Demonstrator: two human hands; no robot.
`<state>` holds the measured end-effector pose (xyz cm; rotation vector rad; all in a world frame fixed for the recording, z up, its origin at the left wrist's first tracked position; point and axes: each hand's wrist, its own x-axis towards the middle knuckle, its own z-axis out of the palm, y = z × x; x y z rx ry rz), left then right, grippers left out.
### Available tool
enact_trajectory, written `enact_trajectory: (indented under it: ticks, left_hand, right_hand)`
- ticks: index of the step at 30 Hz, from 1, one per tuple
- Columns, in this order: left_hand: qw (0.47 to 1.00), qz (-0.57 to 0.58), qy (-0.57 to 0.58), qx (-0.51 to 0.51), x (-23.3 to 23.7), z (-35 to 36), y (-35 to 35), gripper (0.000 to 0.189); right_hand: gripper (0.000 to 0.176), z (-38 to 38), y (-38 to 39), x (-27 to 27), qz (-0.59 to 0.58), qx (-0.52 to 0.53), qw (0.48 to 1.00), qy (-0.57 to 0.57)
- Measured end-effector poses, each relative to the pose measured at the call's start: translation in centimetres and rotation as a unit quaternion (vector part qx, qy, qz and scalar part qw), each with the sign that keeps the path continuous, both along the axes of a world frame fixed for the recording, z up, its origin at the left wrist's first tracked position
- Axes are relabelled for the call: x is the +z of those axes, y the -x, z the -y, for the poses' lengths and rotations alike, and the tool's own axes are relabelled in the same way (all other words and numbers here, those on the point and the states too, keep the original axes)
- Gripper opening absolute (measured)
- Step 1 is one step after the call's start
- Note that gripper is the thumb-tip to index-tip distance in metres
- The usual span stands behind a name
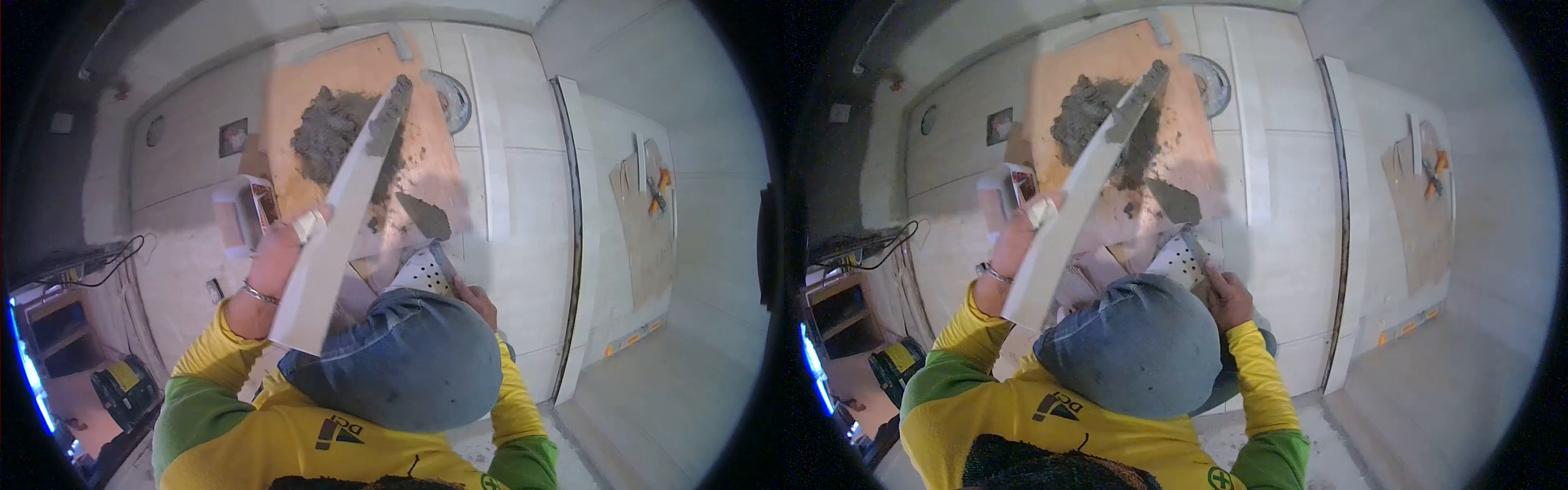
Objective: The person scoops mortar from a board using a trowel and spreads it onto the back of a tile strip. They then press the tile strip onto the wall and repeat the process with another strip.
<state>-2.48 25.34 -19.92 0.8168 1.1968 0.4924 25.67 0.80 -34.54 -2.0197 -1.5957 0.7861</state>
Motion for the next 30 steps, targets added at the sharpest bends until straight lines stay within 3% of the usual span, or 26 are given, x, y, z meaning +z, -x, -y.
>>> enact_trajectory:
  ticks: [1,2,3,4,5,6,7,9,13,15,23,25,27,30]
  left_hand:
    - [0.979,-0.066,-0.182,-0.059,-0.6,-0.6,0.7,0.024]
    - [0.918,-0.129,-0.357,-0.115,-1.0,-1.1,1.0,0.023]
    - [0.919,-0.129,-0.352,-0.119,0.1,-1.5,0.9,0.023]
    - [0.987,-0.026,-0.154,-0.032,2.3,-2.1,0.6,0.025]
    - [0.994,0.078,0.052,0.058,3.5,-2.7,0.5,0.026]
    - [0.986,0.112,0.071,0.105,2.7,-3.3,0.8,0.028]
    - [0.986,0.111,0.069,0.103,3.3,-3.6,0.9,0.028]
    - [0.957,0.272,0.096,0.024,5.4,-4.0,1.2,0.045]
    - [0.972,0.196,0.121,0.043,6.7,-3.5,2.1,0.023]
    - [0.992,0.054,0.021,0.108,6.7,-2.4,1.9,0.02]
    - [0.977,0.127,0.051,0.164,5.5,-2.2,1.6,0.015]
    - [0.969,0.149,0.075,0.181,5.6,-2.1,1.7,0.015]
    - [0.989,0.096,0.005,0.113,5.2,-2.1,2.4,0.014]
    - [0.986,0.12,0.035,0.112,4.8,-1.9,2.4,0.015]
  right_hand:
    - [0.062,0.3,-0.2,0.3,-0.001,-0.003,1.0,0.005]
    - [0.061,0.1,-0.5,0.6,0.001,-0.022,0.999,0.033]
    - [0.061,-0.3,-0.6,1.1,0.001,-0.042,0.997,0.061]
    - [0.061,-1.4,-0.6,1.7,0.0,-0.044,0.997,0.064]
    - [0.061,-3.4,-0.4,2.5,0.028,-0.035,0.997,0.066]
    - [0.061,-5.5,-0.3,3.1,0.056,-0.025,0.996,0.067]
    - [0.061,-7.3,-0.3,3.6,0.085,0.0,0.993,0.08]
    - [0.061,-10.7,-0.1,4.1,0.111,0.027,0.989,0.089]
    - [0.058,-15.8,0.4,5.0,0.109,0.1,0.988,0.052]
    - [0.059,-16.6,0.7,5.7,0.128,0.124,0.983,0.049]
    - [0.061,-13.5,0.0,2.3,0.214,0.144,0.957,0.13]
    - [0.061,-13.5,0.3,3.7,0.218,0.146,0.957,0.126]
    - [0.061,-14.0,-0.2,5.2,0.221,0.149,0.956,0.123]
    - [0.063,-14.0,-3.2,7.3,0.171,0.2,0.95,0.166]
